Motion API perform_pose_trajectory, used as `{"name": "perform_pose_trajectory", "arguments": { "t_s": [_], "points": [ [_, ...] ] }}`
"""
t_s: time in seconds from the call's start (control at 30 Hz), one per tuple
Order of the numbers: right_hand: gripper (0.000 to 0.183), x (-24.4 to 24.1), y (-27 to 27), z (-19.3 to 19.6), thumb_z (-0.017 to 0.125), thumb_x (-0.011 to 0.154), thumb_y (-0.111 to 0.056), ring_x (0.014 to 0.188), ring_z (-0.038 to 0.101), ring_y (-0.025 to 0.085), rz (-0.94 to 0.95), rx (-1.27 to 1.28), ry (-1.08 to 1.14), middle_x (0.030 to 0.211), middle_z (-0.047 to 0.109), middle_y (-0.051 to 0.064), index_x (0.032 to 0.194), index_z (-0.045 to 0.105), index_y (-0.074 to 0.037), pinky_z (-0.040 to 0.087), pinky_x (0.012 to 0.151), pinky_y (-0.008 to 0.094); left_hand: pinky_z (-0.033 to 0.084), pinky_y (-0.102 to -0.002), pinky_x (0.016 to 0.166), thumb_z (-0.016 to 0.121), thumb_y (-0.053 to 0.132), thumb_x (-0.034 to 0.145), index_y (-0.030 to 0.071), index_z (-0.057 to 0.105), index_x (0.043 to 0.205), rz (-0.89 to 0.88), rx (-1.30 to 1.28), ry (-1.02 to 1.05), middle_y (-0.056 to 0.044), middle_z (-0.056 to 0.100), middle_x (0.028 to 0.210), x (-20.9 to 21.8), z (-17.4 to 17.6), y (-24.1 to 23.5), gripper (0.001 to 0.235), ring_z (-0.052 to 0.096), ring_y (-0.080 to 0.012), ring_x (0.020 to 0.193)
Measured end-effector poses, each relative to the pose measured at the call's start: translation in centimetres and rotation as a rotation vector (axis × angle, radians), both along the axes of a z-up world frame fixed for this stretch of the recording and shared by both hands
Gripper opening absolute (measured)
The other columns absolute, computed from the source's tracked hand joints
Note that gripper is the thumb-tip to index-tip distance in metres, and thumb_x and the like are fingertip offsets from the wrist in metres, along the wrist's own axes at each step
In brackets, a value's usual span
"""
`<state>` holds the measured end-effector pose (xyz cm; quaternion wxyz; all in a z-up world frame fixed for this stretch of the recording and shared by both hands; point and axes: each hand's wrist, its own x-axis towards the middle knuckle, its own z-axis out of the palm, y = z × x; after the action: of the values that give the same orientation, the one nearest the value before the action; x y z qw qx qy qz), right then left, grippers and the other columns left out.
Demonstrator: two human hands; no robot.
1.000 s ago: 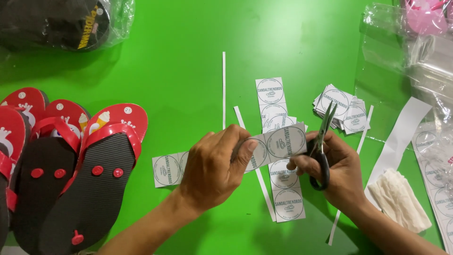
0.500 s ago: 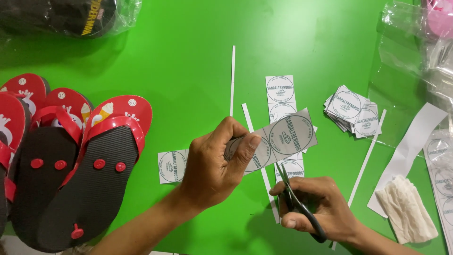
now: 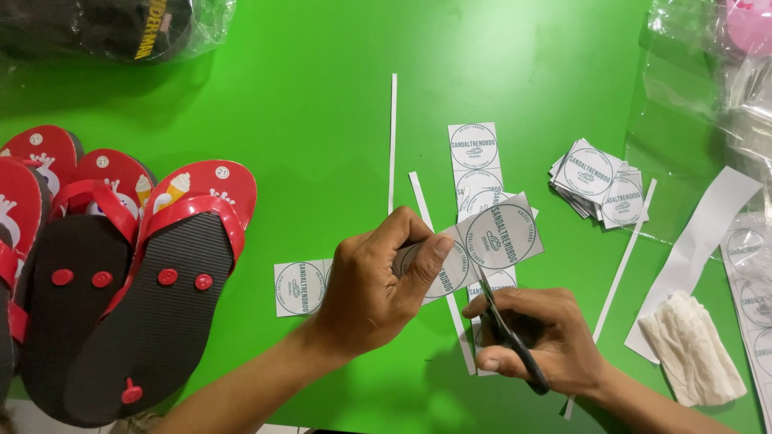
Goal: Cutting circular paper labels from a printed sheet using scissors and stacking them on a work surface.
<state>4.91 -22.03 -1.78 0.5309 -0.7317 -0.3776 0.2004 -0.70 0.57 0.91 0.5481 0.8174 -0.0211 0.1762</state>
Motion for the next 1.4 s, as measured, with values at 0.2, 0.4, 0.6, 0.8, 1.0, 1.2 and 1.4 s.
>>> {"name": "perform_pose_trajectory", "arguments": {
  "t_s": [0.2, 0.4, 0.6, 0.8, 1.0, 1.2, 1.4],
  "points": [
    [0.053, -0.08, -0.04, -0.16, 0.074, 0.078, -0.061, 0.042, 0.054, 0.004, 0.008, -0.005, 0.012, 0.061, 0.071, -0.002, 0.095, 0.077, -0.010, 0.042, 0.037, 0.019, 0.031, -0.030, 0.043, 0.054, 0.026, 0.105, 0.010, 0.050, 0.084, -0.015, -0.030, 0.001, 0.002, 0.041, 0.058, 0.02, -0.06, -0.10, 0.027, 0.037, -0.0100, 0.048],
    [0.051, -0.05, 0.21, 0.40, 0.076, 0.078, -0.056, 0.044, 0.054, 0.005, -0.003, 0.001, 0.039, 0.060, 0.068, -0.002, 0.093, 0.077, -0.008, 0.042, 0.039, 0.020, 0.029, -0.029, 0.044, 0.055, 0.024, 0.105, 0.010, 0.049, 0.083, -0.019, -0.052, -0.007, 0.003, 0.038, 0.057, -0.05, 0.05, -0.21, 0.026, 0.034, -0.0092, 0.048],
    [0.051, -0.08, 0.15, 0.12, 0.074, 0.079, -0.059, 0.043, 0.053, 0.005, 0.001, 0.004, 0.029, 0.060, 0.069, -0.002, 0.093, 0.077, -0.009, 0.041, 0.038, 0.020, 0.032, -0.031, 0.044, 0.054, 0.026, 0.105, 0.010, 0.050, 0.084, -0.001, -0.002, -0.009, 0.002, 0.041, 0.058, -0.09, 0.04, -0.25, 0.026, 0.037, -0.0110, 0.048],
    [0.053, -0.03, 0.19, 0.41, 0.074, 0.078, -0.059, 0.044, 0.052, 0.005, -0.007, -0.012, 0.030, 0.059, 0.067, -0.002, 0.092, 0.077, -0.008, 0.039, 0.039, 0.021, 0.031, -0.031, 0.044, 0.054, 0.027, 0.105, 0.010, 0.050, 0.084, -0.003, -0.006, 0.003, 0.002, 0.042, 0.057, -0.11, 0.08, -0.25, 0.026, 0.037, -0.0108, 0.048],
    [0.051, -0.03, 0.22, 0.28, 0.072, 0.080, -0.060, 0.042, 0.052, 0.005, -0.005, -0.014, -0.006, 0.058, 0.067, -0.003, 0.091, 0.076, -0.010, 0.039, 0.039, 0.021, 0.032, -0.030, 0.044, 0.054, 0.026, 0.105, 0.010, 0.050, 0.084, -0.013, -0.023, 0.002, 0.002, 0.042, 0.058, -0.10, 0.03, -0.28, 0.026, 0.037, -0.0106, 0.049],
    [0.050, -0.10, 0.09, 0.01, 0.071, 0.080, -0.060, 0.042, 0.051, 0.005, -0.016, -0.011, -0.028, 0.057, 0.066, -0.004, 0.090, 0.076, -0.011, 0.039, 0.037, 0.021, 0.032, -0.030, 0.044, 0.054, 0.027, 0.105, 0.010, 0.050, 0.085, -0.002, -0.031, 0.011, 0.002, 0.042, 0.058, -0.18, -0.06, -0.35, 0.026, 0.037, -0.0104, 0.049],
    [0.048, -0.24, -0.01, -0.20, 0.071, 0.082, -0.057, 0.042, 0.052, 0.005, -0.019, 0.003, -0.021, 0.057, 0.067, -0.003, 0.087, 0.076, -0.010, 0.040, 0.037, 0.020, 0.031, -0.030, 0.044, 0.054, 0.025, 0.105, 0.010, 0.051, 0.085, -0.010, -0.042, 0.007, 0.003, 0.040, 0.058, -0.20, -0.12, -0.35, 0.025, 0.035, -0.0096, 0.049]
  ]
}}
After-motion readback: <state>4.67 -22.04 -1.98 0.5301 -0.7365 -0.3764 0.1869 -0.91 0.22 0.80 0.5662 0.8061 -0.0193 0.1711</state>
